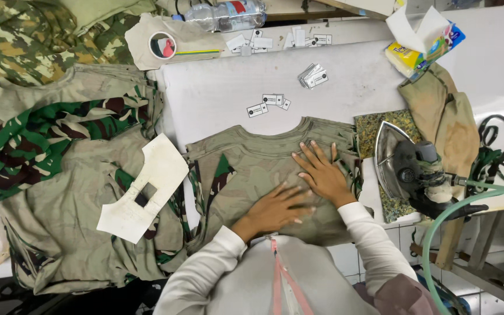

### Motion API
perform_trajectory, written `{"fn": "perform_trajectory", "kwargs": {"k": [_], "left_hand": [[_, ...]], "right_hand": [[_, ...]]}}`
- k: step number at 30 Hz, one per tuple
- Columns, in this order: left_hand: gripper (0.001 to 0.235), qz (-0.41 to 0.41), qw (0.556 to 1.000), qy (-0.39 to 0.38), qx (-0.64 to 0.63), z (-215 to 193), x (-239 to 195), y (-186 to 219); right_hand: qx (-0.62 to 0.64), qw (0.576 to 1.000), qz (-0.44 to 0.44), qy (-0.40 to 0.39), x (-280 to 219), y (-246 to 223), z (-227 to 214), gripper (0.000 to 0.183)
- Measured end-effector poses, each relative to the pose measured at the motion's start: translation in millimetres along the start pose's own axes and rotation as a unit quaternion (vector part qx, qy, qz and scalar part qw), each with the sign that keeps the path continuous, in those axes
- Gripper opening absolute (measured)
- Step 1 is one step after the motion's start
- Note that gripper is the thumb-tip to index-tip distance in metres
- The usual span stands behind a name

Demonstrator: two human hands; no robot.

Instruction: The person irons a camouflage t-shirt on a white table using a steam iron and a white template. They repeatedly place the template on the shirt, iron over it, and remove it. The person also handles small tags and stacks the finished shirts.

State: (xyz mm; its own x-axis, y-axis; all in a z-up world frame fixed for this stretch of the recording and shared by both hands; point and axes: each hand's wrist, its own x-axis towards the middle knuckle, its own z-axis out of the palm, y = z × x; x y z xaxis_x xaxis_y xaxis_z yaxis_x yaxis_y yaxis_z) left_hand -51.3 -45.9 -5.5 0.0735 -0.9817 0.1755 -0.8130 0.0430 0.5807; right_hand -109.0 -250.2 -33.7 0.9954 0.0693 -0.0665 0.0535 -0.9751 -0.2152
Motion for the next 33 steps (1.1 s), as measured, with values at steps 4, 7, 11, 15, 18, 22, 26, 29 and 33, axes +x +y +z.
{"fn": "perform_trajectory", "kwargs": {"k": [4, 7, 11, 15, 18, 22, 26, 29, 33], "left_hand": [[0.05, -0.316, 0.945, -0.086, 0.002, -40.8, -14.1, -28.1], [0.051, -0.405, 0.909, 0.019, 0.095, -56.0, -56.5, -68.6], [0.049, -0.467, 0.815, 0.078, 0.334, -78.0, -84.6, -97.8], [0.053, -0.374, 0.848, 0.109, 0.359, -64.5, -45.4, -66.7], [0.052, -0.203, 0.937, 0.023, 0.283, -7.9, -18.2, -37.4], [0.05, -0.205, 0.967, -0.007, 0.154, -11.5, -16.5, -44.7], [0.048, -0.184, 0.969, -0.026, 0.163, -15.7, -16.6, -48.6], [0.044, -0.144, 0.977, -0.042, 0.15, -15.3, -18.1, -49.1], [0.038, -0.025, 0.995, -0.018, 0.096, -11.4, -23.2, -51.3]], "right_hand": [[-0.023, 0.999, 0.033, -0.02, -4.2, 2.8, 9.8, 0.048], [0.002, 0.997, 0.074, -0.002, -7.0, 5.9, 20.2, 0.053], [0.064, 0.992, 0.095, 0.057, -0.8, -2.1, -0.6, 0.059], [0.06, 0.985, 0.083, 0.137, -5.0, -11.8, 4.6, 0.054], [0.008, 0.999, -0.015, 0.047, -9.3, -36.2, -6.3, 0.049], [-0.009, 1.0, -0.017, 0.014, -13.9, -28.0, -8.8, 0.048], [-0.002, 1.0, 0.005, -0.003, -14.3, -27.5, -8.2, 0.047], [0.032, 0.996, 0.082, 0.0, -14.4, -21.8, 0.2, 0.05], [0.046, 0.981, 0.179, 0.053, 0.4, -17.1, -4.8, 0.052]]}}
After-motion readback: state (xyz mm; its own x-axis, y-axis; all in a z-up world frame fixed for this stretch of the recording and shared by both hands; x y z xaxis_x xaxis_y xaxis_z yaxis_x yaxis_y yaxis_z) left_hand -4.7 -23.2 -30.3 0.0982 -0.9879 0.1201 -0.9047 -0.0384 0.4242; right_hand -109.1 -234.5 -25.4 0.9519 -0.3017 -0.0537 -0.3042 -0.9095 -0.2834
